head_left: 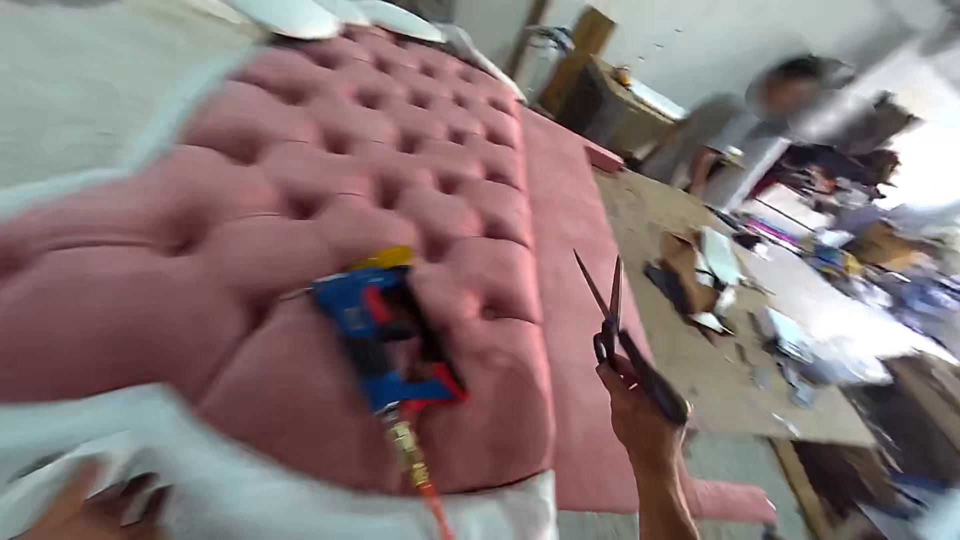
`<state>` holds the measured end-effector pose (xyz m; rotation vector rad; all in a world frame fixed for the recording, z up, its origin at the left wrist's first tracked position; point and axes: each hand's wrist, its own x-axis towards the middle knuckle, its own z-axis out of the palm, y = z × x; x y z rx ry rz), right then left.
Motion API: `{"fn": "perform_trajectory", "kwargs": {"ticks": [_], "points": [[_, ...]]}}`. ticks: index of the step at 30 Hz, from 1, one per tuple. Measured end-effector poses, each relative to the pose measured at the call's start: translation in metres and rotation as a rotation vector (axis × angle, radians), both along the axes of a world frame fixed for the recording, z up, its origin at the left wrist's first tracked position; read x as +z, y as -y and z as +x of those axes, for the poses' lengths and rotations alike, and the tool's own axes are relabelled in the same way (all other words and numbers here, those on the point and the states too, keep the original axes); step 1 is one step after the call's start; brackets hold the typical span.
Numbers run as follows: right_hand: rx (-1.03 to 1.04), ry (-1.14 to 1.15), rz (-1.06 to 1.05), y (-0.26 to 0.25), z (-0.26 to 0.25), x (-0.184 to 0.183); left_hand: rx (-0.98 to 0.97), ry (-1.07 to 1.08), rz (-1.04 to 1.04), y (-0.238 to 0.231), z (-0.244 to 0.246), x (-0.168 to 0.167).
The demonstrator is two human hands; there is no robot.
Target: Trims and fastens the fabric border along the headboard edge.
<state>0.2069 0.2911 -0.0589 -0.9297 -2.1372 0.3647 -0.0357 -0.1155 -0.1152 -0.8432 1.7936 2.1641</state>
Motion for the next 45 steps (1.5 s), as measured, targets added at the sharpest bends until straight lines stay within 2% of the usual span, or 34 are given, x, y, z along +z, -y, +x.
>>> {"fn": "perform_trajectory", "kwargs": {"ticks": [1,2,4,6,8,11,13,15,16,18,19,20,21,23,24,25,27,30,33,36,39,42,45], "points": [[0.036,-0.022,0.101,0.031,-0.029,0.0,-0.038,-0.078,0.037,0.024,0.001,-0.022],[0.077,-0.052,0.187,0.062,-0.057,0.001,-0.032,-0.214,0.049,0.033,0.011,-0.027],[0.214,-0.129,0.273,0.124,-0.107,0.005,-0.134,-0.584,0.214,0.029,0.032,-0.009],[0.419,-0.179,0.239,0.184,-0.14,0.009,-0.377,-0.789,0.368,0.017,0.038,0.015],[0.601,-0.162,0.185,0.233,-0.157,0.009,-0.476,-0.807,0.487,0.009,0.038,0.035],[0.83,0.011,0.048,0.275,-0.155,0.0,-0.354,-0.607,0.651,0.001,0.043,0.043],[1.015,0.245,-0.232,0.278,-0.147,0.0,-0.313,-0.519,0.593,0.002,0.041,0.031],[1.181,0.481,-0.632,0.262,-0.148,0.004,-0.41,-0.49,0.491,0.004,0.036,0.023],[1.184,0.512,-0.728,0.259,-0.152,0.005,-0.482,-0.521,0.422,0.002,0.036,0.023],[1.112,0.435,-0.741,0.262,-0.163,0.012,-0.601,-0.667,0.255,-0.003,0.033,0.028],[1.104,0.418,-0.761,0.258,-0.172,0.018,-0.6,-0.723,0.201,-0.003,0.031,0.03],[1.096,0.403,-0.822,0.256,-0.183,0.027,-0.537,-0.703,0.178,0.002,0.029,0.03],[1.105,0.433,-0.918,0.248,-0.195,0.036,-0.385,-0.605,0.132,0.009,0.029,0.024],[1.158,0.609,-1.043,0.224,-0.22,0.048,-0.026,-0.318,0.012,0.027,0.021,-0.005],[1.189,0.726,-1.091,0.212,-0.232,0.049,0.07,-0.16,0.011,0.035,0.01,-0.019],[1.214,0.861,-1.155,0.2,-0.245,0.048,0.118,-0.033,0.065,0.039,-0.001,-0.027],[1.217,1.115,-1.29,0.185,-0.273,0.038,0.15,0.057,0.133,0.033,-0.018,-0.035],[1.166,1.461,-1.355,0.175,-0.311,0.025,0.107,0.019,0.017,0.023,-0.036,-0.042],[1.137,1.719,-1.386,0.169,-0.336,0.021,-0.026,-0.002,-0.086,0.04,-0.046,-0.042],[1.152,1.785,-1.627,0.169,-0.345,0.016,-0.03,0.176,0.185,0.056,-0.063,-0.028],[1.07,1.771,-1.785,0.185,-0.351,0.009,-0.031,0.236,0.296,0.062,-0.07,-0.024],[0.999,1.83,-1.706,0.202,-0.364,0.003,-0.04,0.244,0.331,0.064,-0.066,-0.026],[0.988,1.913,-1.448,0.22,-0.387,0.007,-0.017,0.203,0.401,0.06,-0.053,-0.033]]}}
